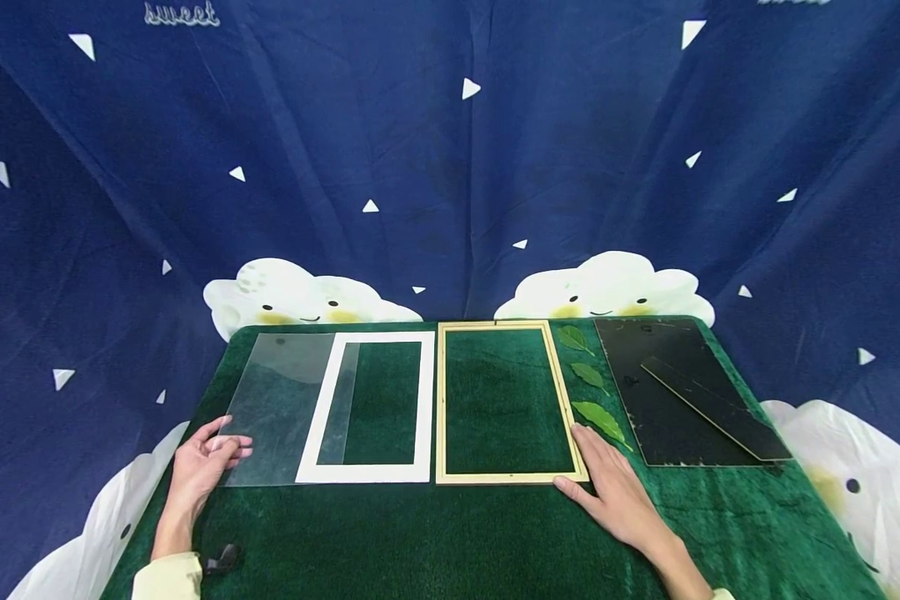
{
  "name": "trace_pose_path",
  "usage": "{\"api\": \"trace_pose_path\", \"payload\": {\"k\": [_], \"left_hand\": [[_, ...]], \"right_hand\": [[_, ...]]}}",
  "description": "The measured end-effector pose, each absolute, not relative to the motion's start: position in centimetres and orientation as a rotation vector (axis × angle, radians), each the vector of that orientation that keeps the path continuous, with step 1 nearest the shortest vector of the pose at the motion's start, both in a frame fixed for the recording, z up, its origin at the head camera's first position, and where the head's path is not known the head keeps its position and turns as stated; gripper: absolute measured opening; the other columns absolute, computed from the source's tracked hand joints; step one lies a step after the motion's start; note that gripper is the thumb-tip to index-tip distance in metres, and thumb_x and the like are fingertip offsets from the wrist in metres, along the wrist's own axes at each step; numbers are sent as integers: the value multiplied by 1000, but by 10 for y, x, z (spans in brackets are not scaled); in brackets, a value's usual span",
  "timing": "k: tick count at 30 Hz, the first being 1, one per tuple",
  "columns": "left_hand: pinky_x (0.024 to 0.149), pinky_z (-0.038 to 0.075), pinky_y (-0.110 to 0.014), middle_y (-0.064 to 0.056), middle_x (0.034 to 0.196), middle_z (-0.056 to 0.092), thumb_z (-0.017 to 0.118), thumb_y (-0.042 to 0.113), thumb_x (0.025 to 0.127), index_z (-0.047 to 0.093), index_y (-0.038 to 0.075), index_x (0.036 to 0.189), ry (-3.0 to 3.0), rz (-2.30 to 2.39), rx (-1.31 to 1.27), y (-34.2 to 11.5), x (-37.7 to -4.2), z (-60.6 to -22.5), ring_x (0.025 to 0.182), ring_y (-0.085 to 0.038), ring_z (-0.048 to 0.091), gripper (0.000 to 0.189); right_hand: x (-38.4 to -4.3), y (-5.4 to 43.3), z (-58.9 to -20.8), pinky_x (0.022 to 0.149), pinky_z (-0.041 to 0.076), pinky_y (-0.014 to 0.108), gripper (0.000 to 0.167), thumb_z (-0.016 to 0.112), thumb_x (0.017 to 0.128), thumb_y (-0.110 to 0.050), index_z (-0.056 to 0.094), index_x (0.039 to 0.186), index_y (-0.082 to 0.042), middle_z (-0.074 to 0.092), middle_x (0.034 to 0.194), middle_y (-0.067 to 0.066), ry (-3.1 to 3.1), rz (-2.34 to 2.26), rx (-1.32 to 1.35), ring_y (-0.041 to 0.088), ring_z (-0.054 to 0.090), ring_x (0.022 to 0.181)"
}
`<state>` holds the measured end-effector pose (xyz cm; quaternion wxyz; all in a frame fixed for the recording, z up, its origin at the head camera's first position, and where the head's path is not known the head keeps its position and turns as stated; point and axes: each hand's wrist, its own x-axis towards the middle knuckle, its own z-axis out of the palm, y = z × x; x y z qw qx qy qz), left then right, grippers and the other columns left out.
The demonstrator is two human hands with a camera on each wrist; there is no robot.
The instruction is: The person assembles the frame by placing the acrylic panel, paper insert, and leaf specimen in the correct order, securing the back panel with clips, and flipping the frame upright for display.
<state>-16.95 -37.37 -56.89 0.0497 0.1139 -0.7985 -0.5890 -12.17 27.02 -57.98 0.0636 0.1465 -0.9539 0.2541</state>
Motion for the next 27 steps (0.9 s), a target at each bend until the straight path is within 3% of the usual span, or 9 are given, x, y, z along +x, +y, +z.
{"api": "trace_pose_path", "payload": {"k": [16,27], "left_hand": [[65,57,-15,19,81,76,56,-3,100,35,-11,152,-2424,-1816,365,-375,-169,-570,71,4,73,57],[61,57,-17,11,83,78,58,-3,102,29,-14,152,-2382,-1924,261,-379,-170,-569,71,-2,75,59]], "right_hand": [[-121,270,-582,115,27,64,87,65,99,-54,30,165,-10,37,166,18,-2897,770,431,40,32,153],[-121,270,-582,114,28,65,86,67,99,-52,32,164,-9,38,165,17,-2867,766,441,41,34,152]]}}
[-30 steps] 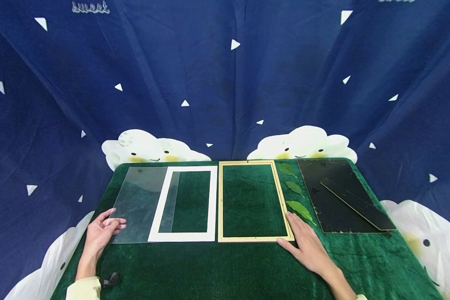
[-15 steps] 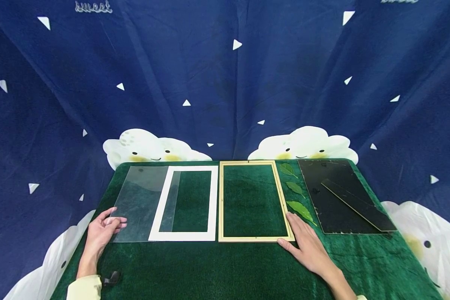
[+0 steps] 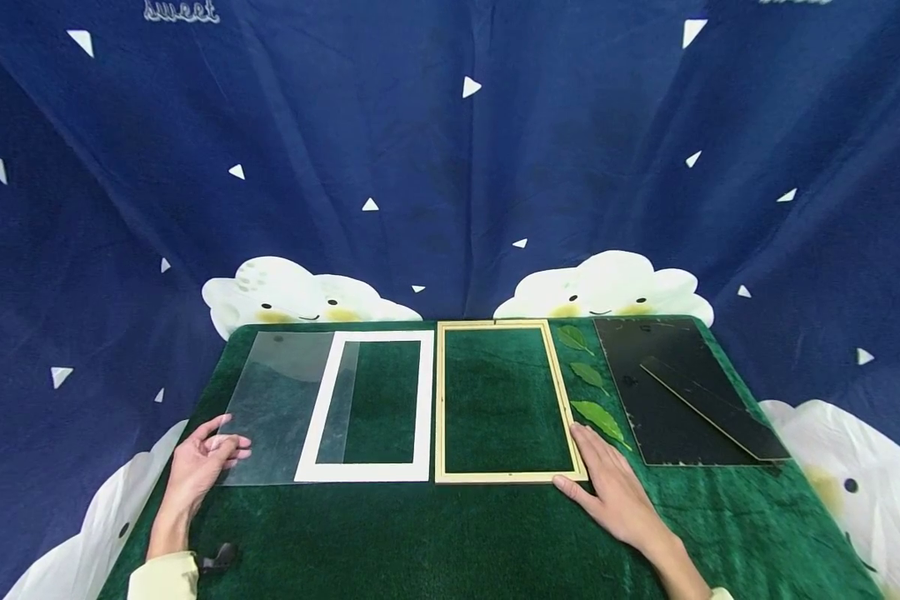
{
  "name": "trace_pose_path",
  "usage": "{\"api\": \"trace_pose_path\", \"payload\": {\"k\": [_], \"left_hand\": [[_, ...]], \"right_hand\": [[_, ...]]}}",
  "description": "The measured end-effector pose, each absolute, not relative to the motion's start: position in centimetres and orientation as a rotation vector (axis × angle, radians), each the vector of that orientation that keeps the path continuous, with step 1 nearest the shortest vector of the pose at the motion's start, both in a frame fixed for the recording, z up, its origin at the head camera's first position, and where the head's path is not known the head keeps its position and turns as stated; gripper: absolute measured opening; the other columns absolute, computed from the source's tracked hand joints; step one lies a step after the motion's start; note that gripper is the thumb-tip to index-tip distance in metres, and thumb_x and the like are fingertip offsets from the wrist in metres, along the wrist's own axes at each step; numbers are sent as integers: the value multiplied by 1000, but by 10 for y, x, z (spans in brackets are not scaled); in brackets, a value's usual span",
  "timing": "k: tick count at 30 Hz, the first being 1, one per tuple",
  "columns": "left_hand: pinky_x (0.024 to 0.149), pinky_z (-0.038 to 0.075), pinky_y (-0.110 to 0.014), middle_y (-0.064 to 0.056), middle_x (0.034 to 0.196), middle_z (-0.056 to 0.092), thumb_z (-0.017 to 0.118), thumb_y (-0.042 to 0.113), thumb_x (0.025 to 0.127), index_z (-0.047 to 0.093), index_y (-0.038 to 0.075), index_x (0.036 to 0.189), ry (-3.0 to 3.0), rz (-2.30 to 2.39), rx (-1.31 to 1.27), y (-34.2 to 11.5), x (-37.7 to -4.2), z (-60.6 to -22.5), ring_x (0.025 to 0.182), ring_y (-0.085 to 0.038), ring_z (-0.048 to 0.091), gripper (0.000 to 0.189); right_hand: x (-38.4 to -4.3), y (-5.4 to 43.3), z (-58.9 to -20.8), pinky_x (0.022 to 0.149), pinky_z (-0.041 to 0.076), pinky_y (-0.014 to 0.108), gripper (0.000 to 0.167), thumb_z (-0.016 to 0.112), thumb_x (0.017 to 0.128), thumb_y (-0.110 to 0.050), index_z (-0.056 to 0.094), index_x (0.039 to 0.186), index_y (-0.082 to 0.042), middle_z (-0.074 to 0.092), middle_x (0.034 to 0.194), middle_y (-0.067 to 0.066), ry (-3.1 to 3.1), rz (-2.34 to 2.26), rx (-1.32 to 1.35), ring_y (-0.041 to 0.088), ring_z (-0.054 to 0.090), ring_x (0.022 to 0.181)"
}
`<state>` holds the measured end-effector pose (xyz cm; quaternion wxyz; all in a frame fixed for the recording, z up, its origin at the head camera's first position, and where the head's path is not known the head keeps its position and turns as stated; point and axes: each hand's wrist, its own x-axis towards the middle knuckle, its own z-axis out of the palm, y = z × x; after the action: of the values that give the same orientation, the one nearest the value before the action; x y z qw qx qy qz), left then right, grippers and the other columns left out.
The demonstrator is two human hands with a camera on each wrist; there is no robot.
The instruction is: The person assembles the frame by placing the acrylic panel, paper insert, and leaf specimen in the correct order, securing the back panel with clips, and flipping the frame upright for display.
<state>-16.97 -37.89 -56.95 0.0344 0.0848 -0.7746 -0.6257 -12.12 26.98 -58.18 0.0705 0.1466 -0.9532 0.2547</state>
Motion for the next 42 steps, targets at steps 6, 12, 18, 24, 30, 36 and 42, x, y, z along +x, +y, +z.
{"api": "trace_pose_path", "payload": {"k": [6,12,18,24,30,36,42], "left_hand": [[57,57,-18,14,89,78,61,9,105,25,-11,156,-2422,-1929,218,-385,-166,-565,66,-9,76,65],[52,56,-18,10,91,79,61,7,106,33,-8,148,-2321,-2040,136,-384,-160,-565,60,-13,75,53],[53,55,-18,13,93,79,59,8,107,38,0,146,-2313,-2034,133,-382,-162,-562,60,-11,74,45],[52,54,-19,11,94,79,54,7,109,43,14,139,-2256,-2104,94,-382,-160,-562,59,-10,73,33],[51,53,-17,10,94,79,51,6,110,46,16,135,-2195,-2133,7,-383,-161,-563,59,-9,73,28],[50,53,-17,8,94,80,51,6,110,47,17,133,-2147,-2192,18,-383,-160,-564,59,-10,73,26],[50,54,-18,5,94,80,50,5,110,45,17,131,-2072,-2293,28,-382,-160,-565,60,-11,74,25]], "right_hand": [[-121,267,-582,114,28,66,86,68,98,-52,32,164,-9,39,165,18,-2858,782,439,41,35,152],[-119,267,-584,114,28,65,86,68,99,-52,32,164,-7,39,165,18,-2874,790,437,41,34,152],[-122,269,-581,115,28,64,86,67,99,-52,32,164,-8,37,166,17,-2872,784,441,41,33,153],[-123,270,-580,115,28,64,87,67,99,-53,31,164,-8,37,166,18,-2880,782,446,41,33,153],[-124,270,-580,115,27,64,87,67,99,-53,30,165,-9,37,166,17,-2878,786,443,41,32,153],[-123,270,-580,115,28,64,87,67,99,-53,31,164,-8,37,166,17,-2881,781,443,40,33,153],[-123,271,-581,115,29,63,87,67,99,-53,31,164,-8,37,166,18,-2879,773,447,40,33,153]]}}
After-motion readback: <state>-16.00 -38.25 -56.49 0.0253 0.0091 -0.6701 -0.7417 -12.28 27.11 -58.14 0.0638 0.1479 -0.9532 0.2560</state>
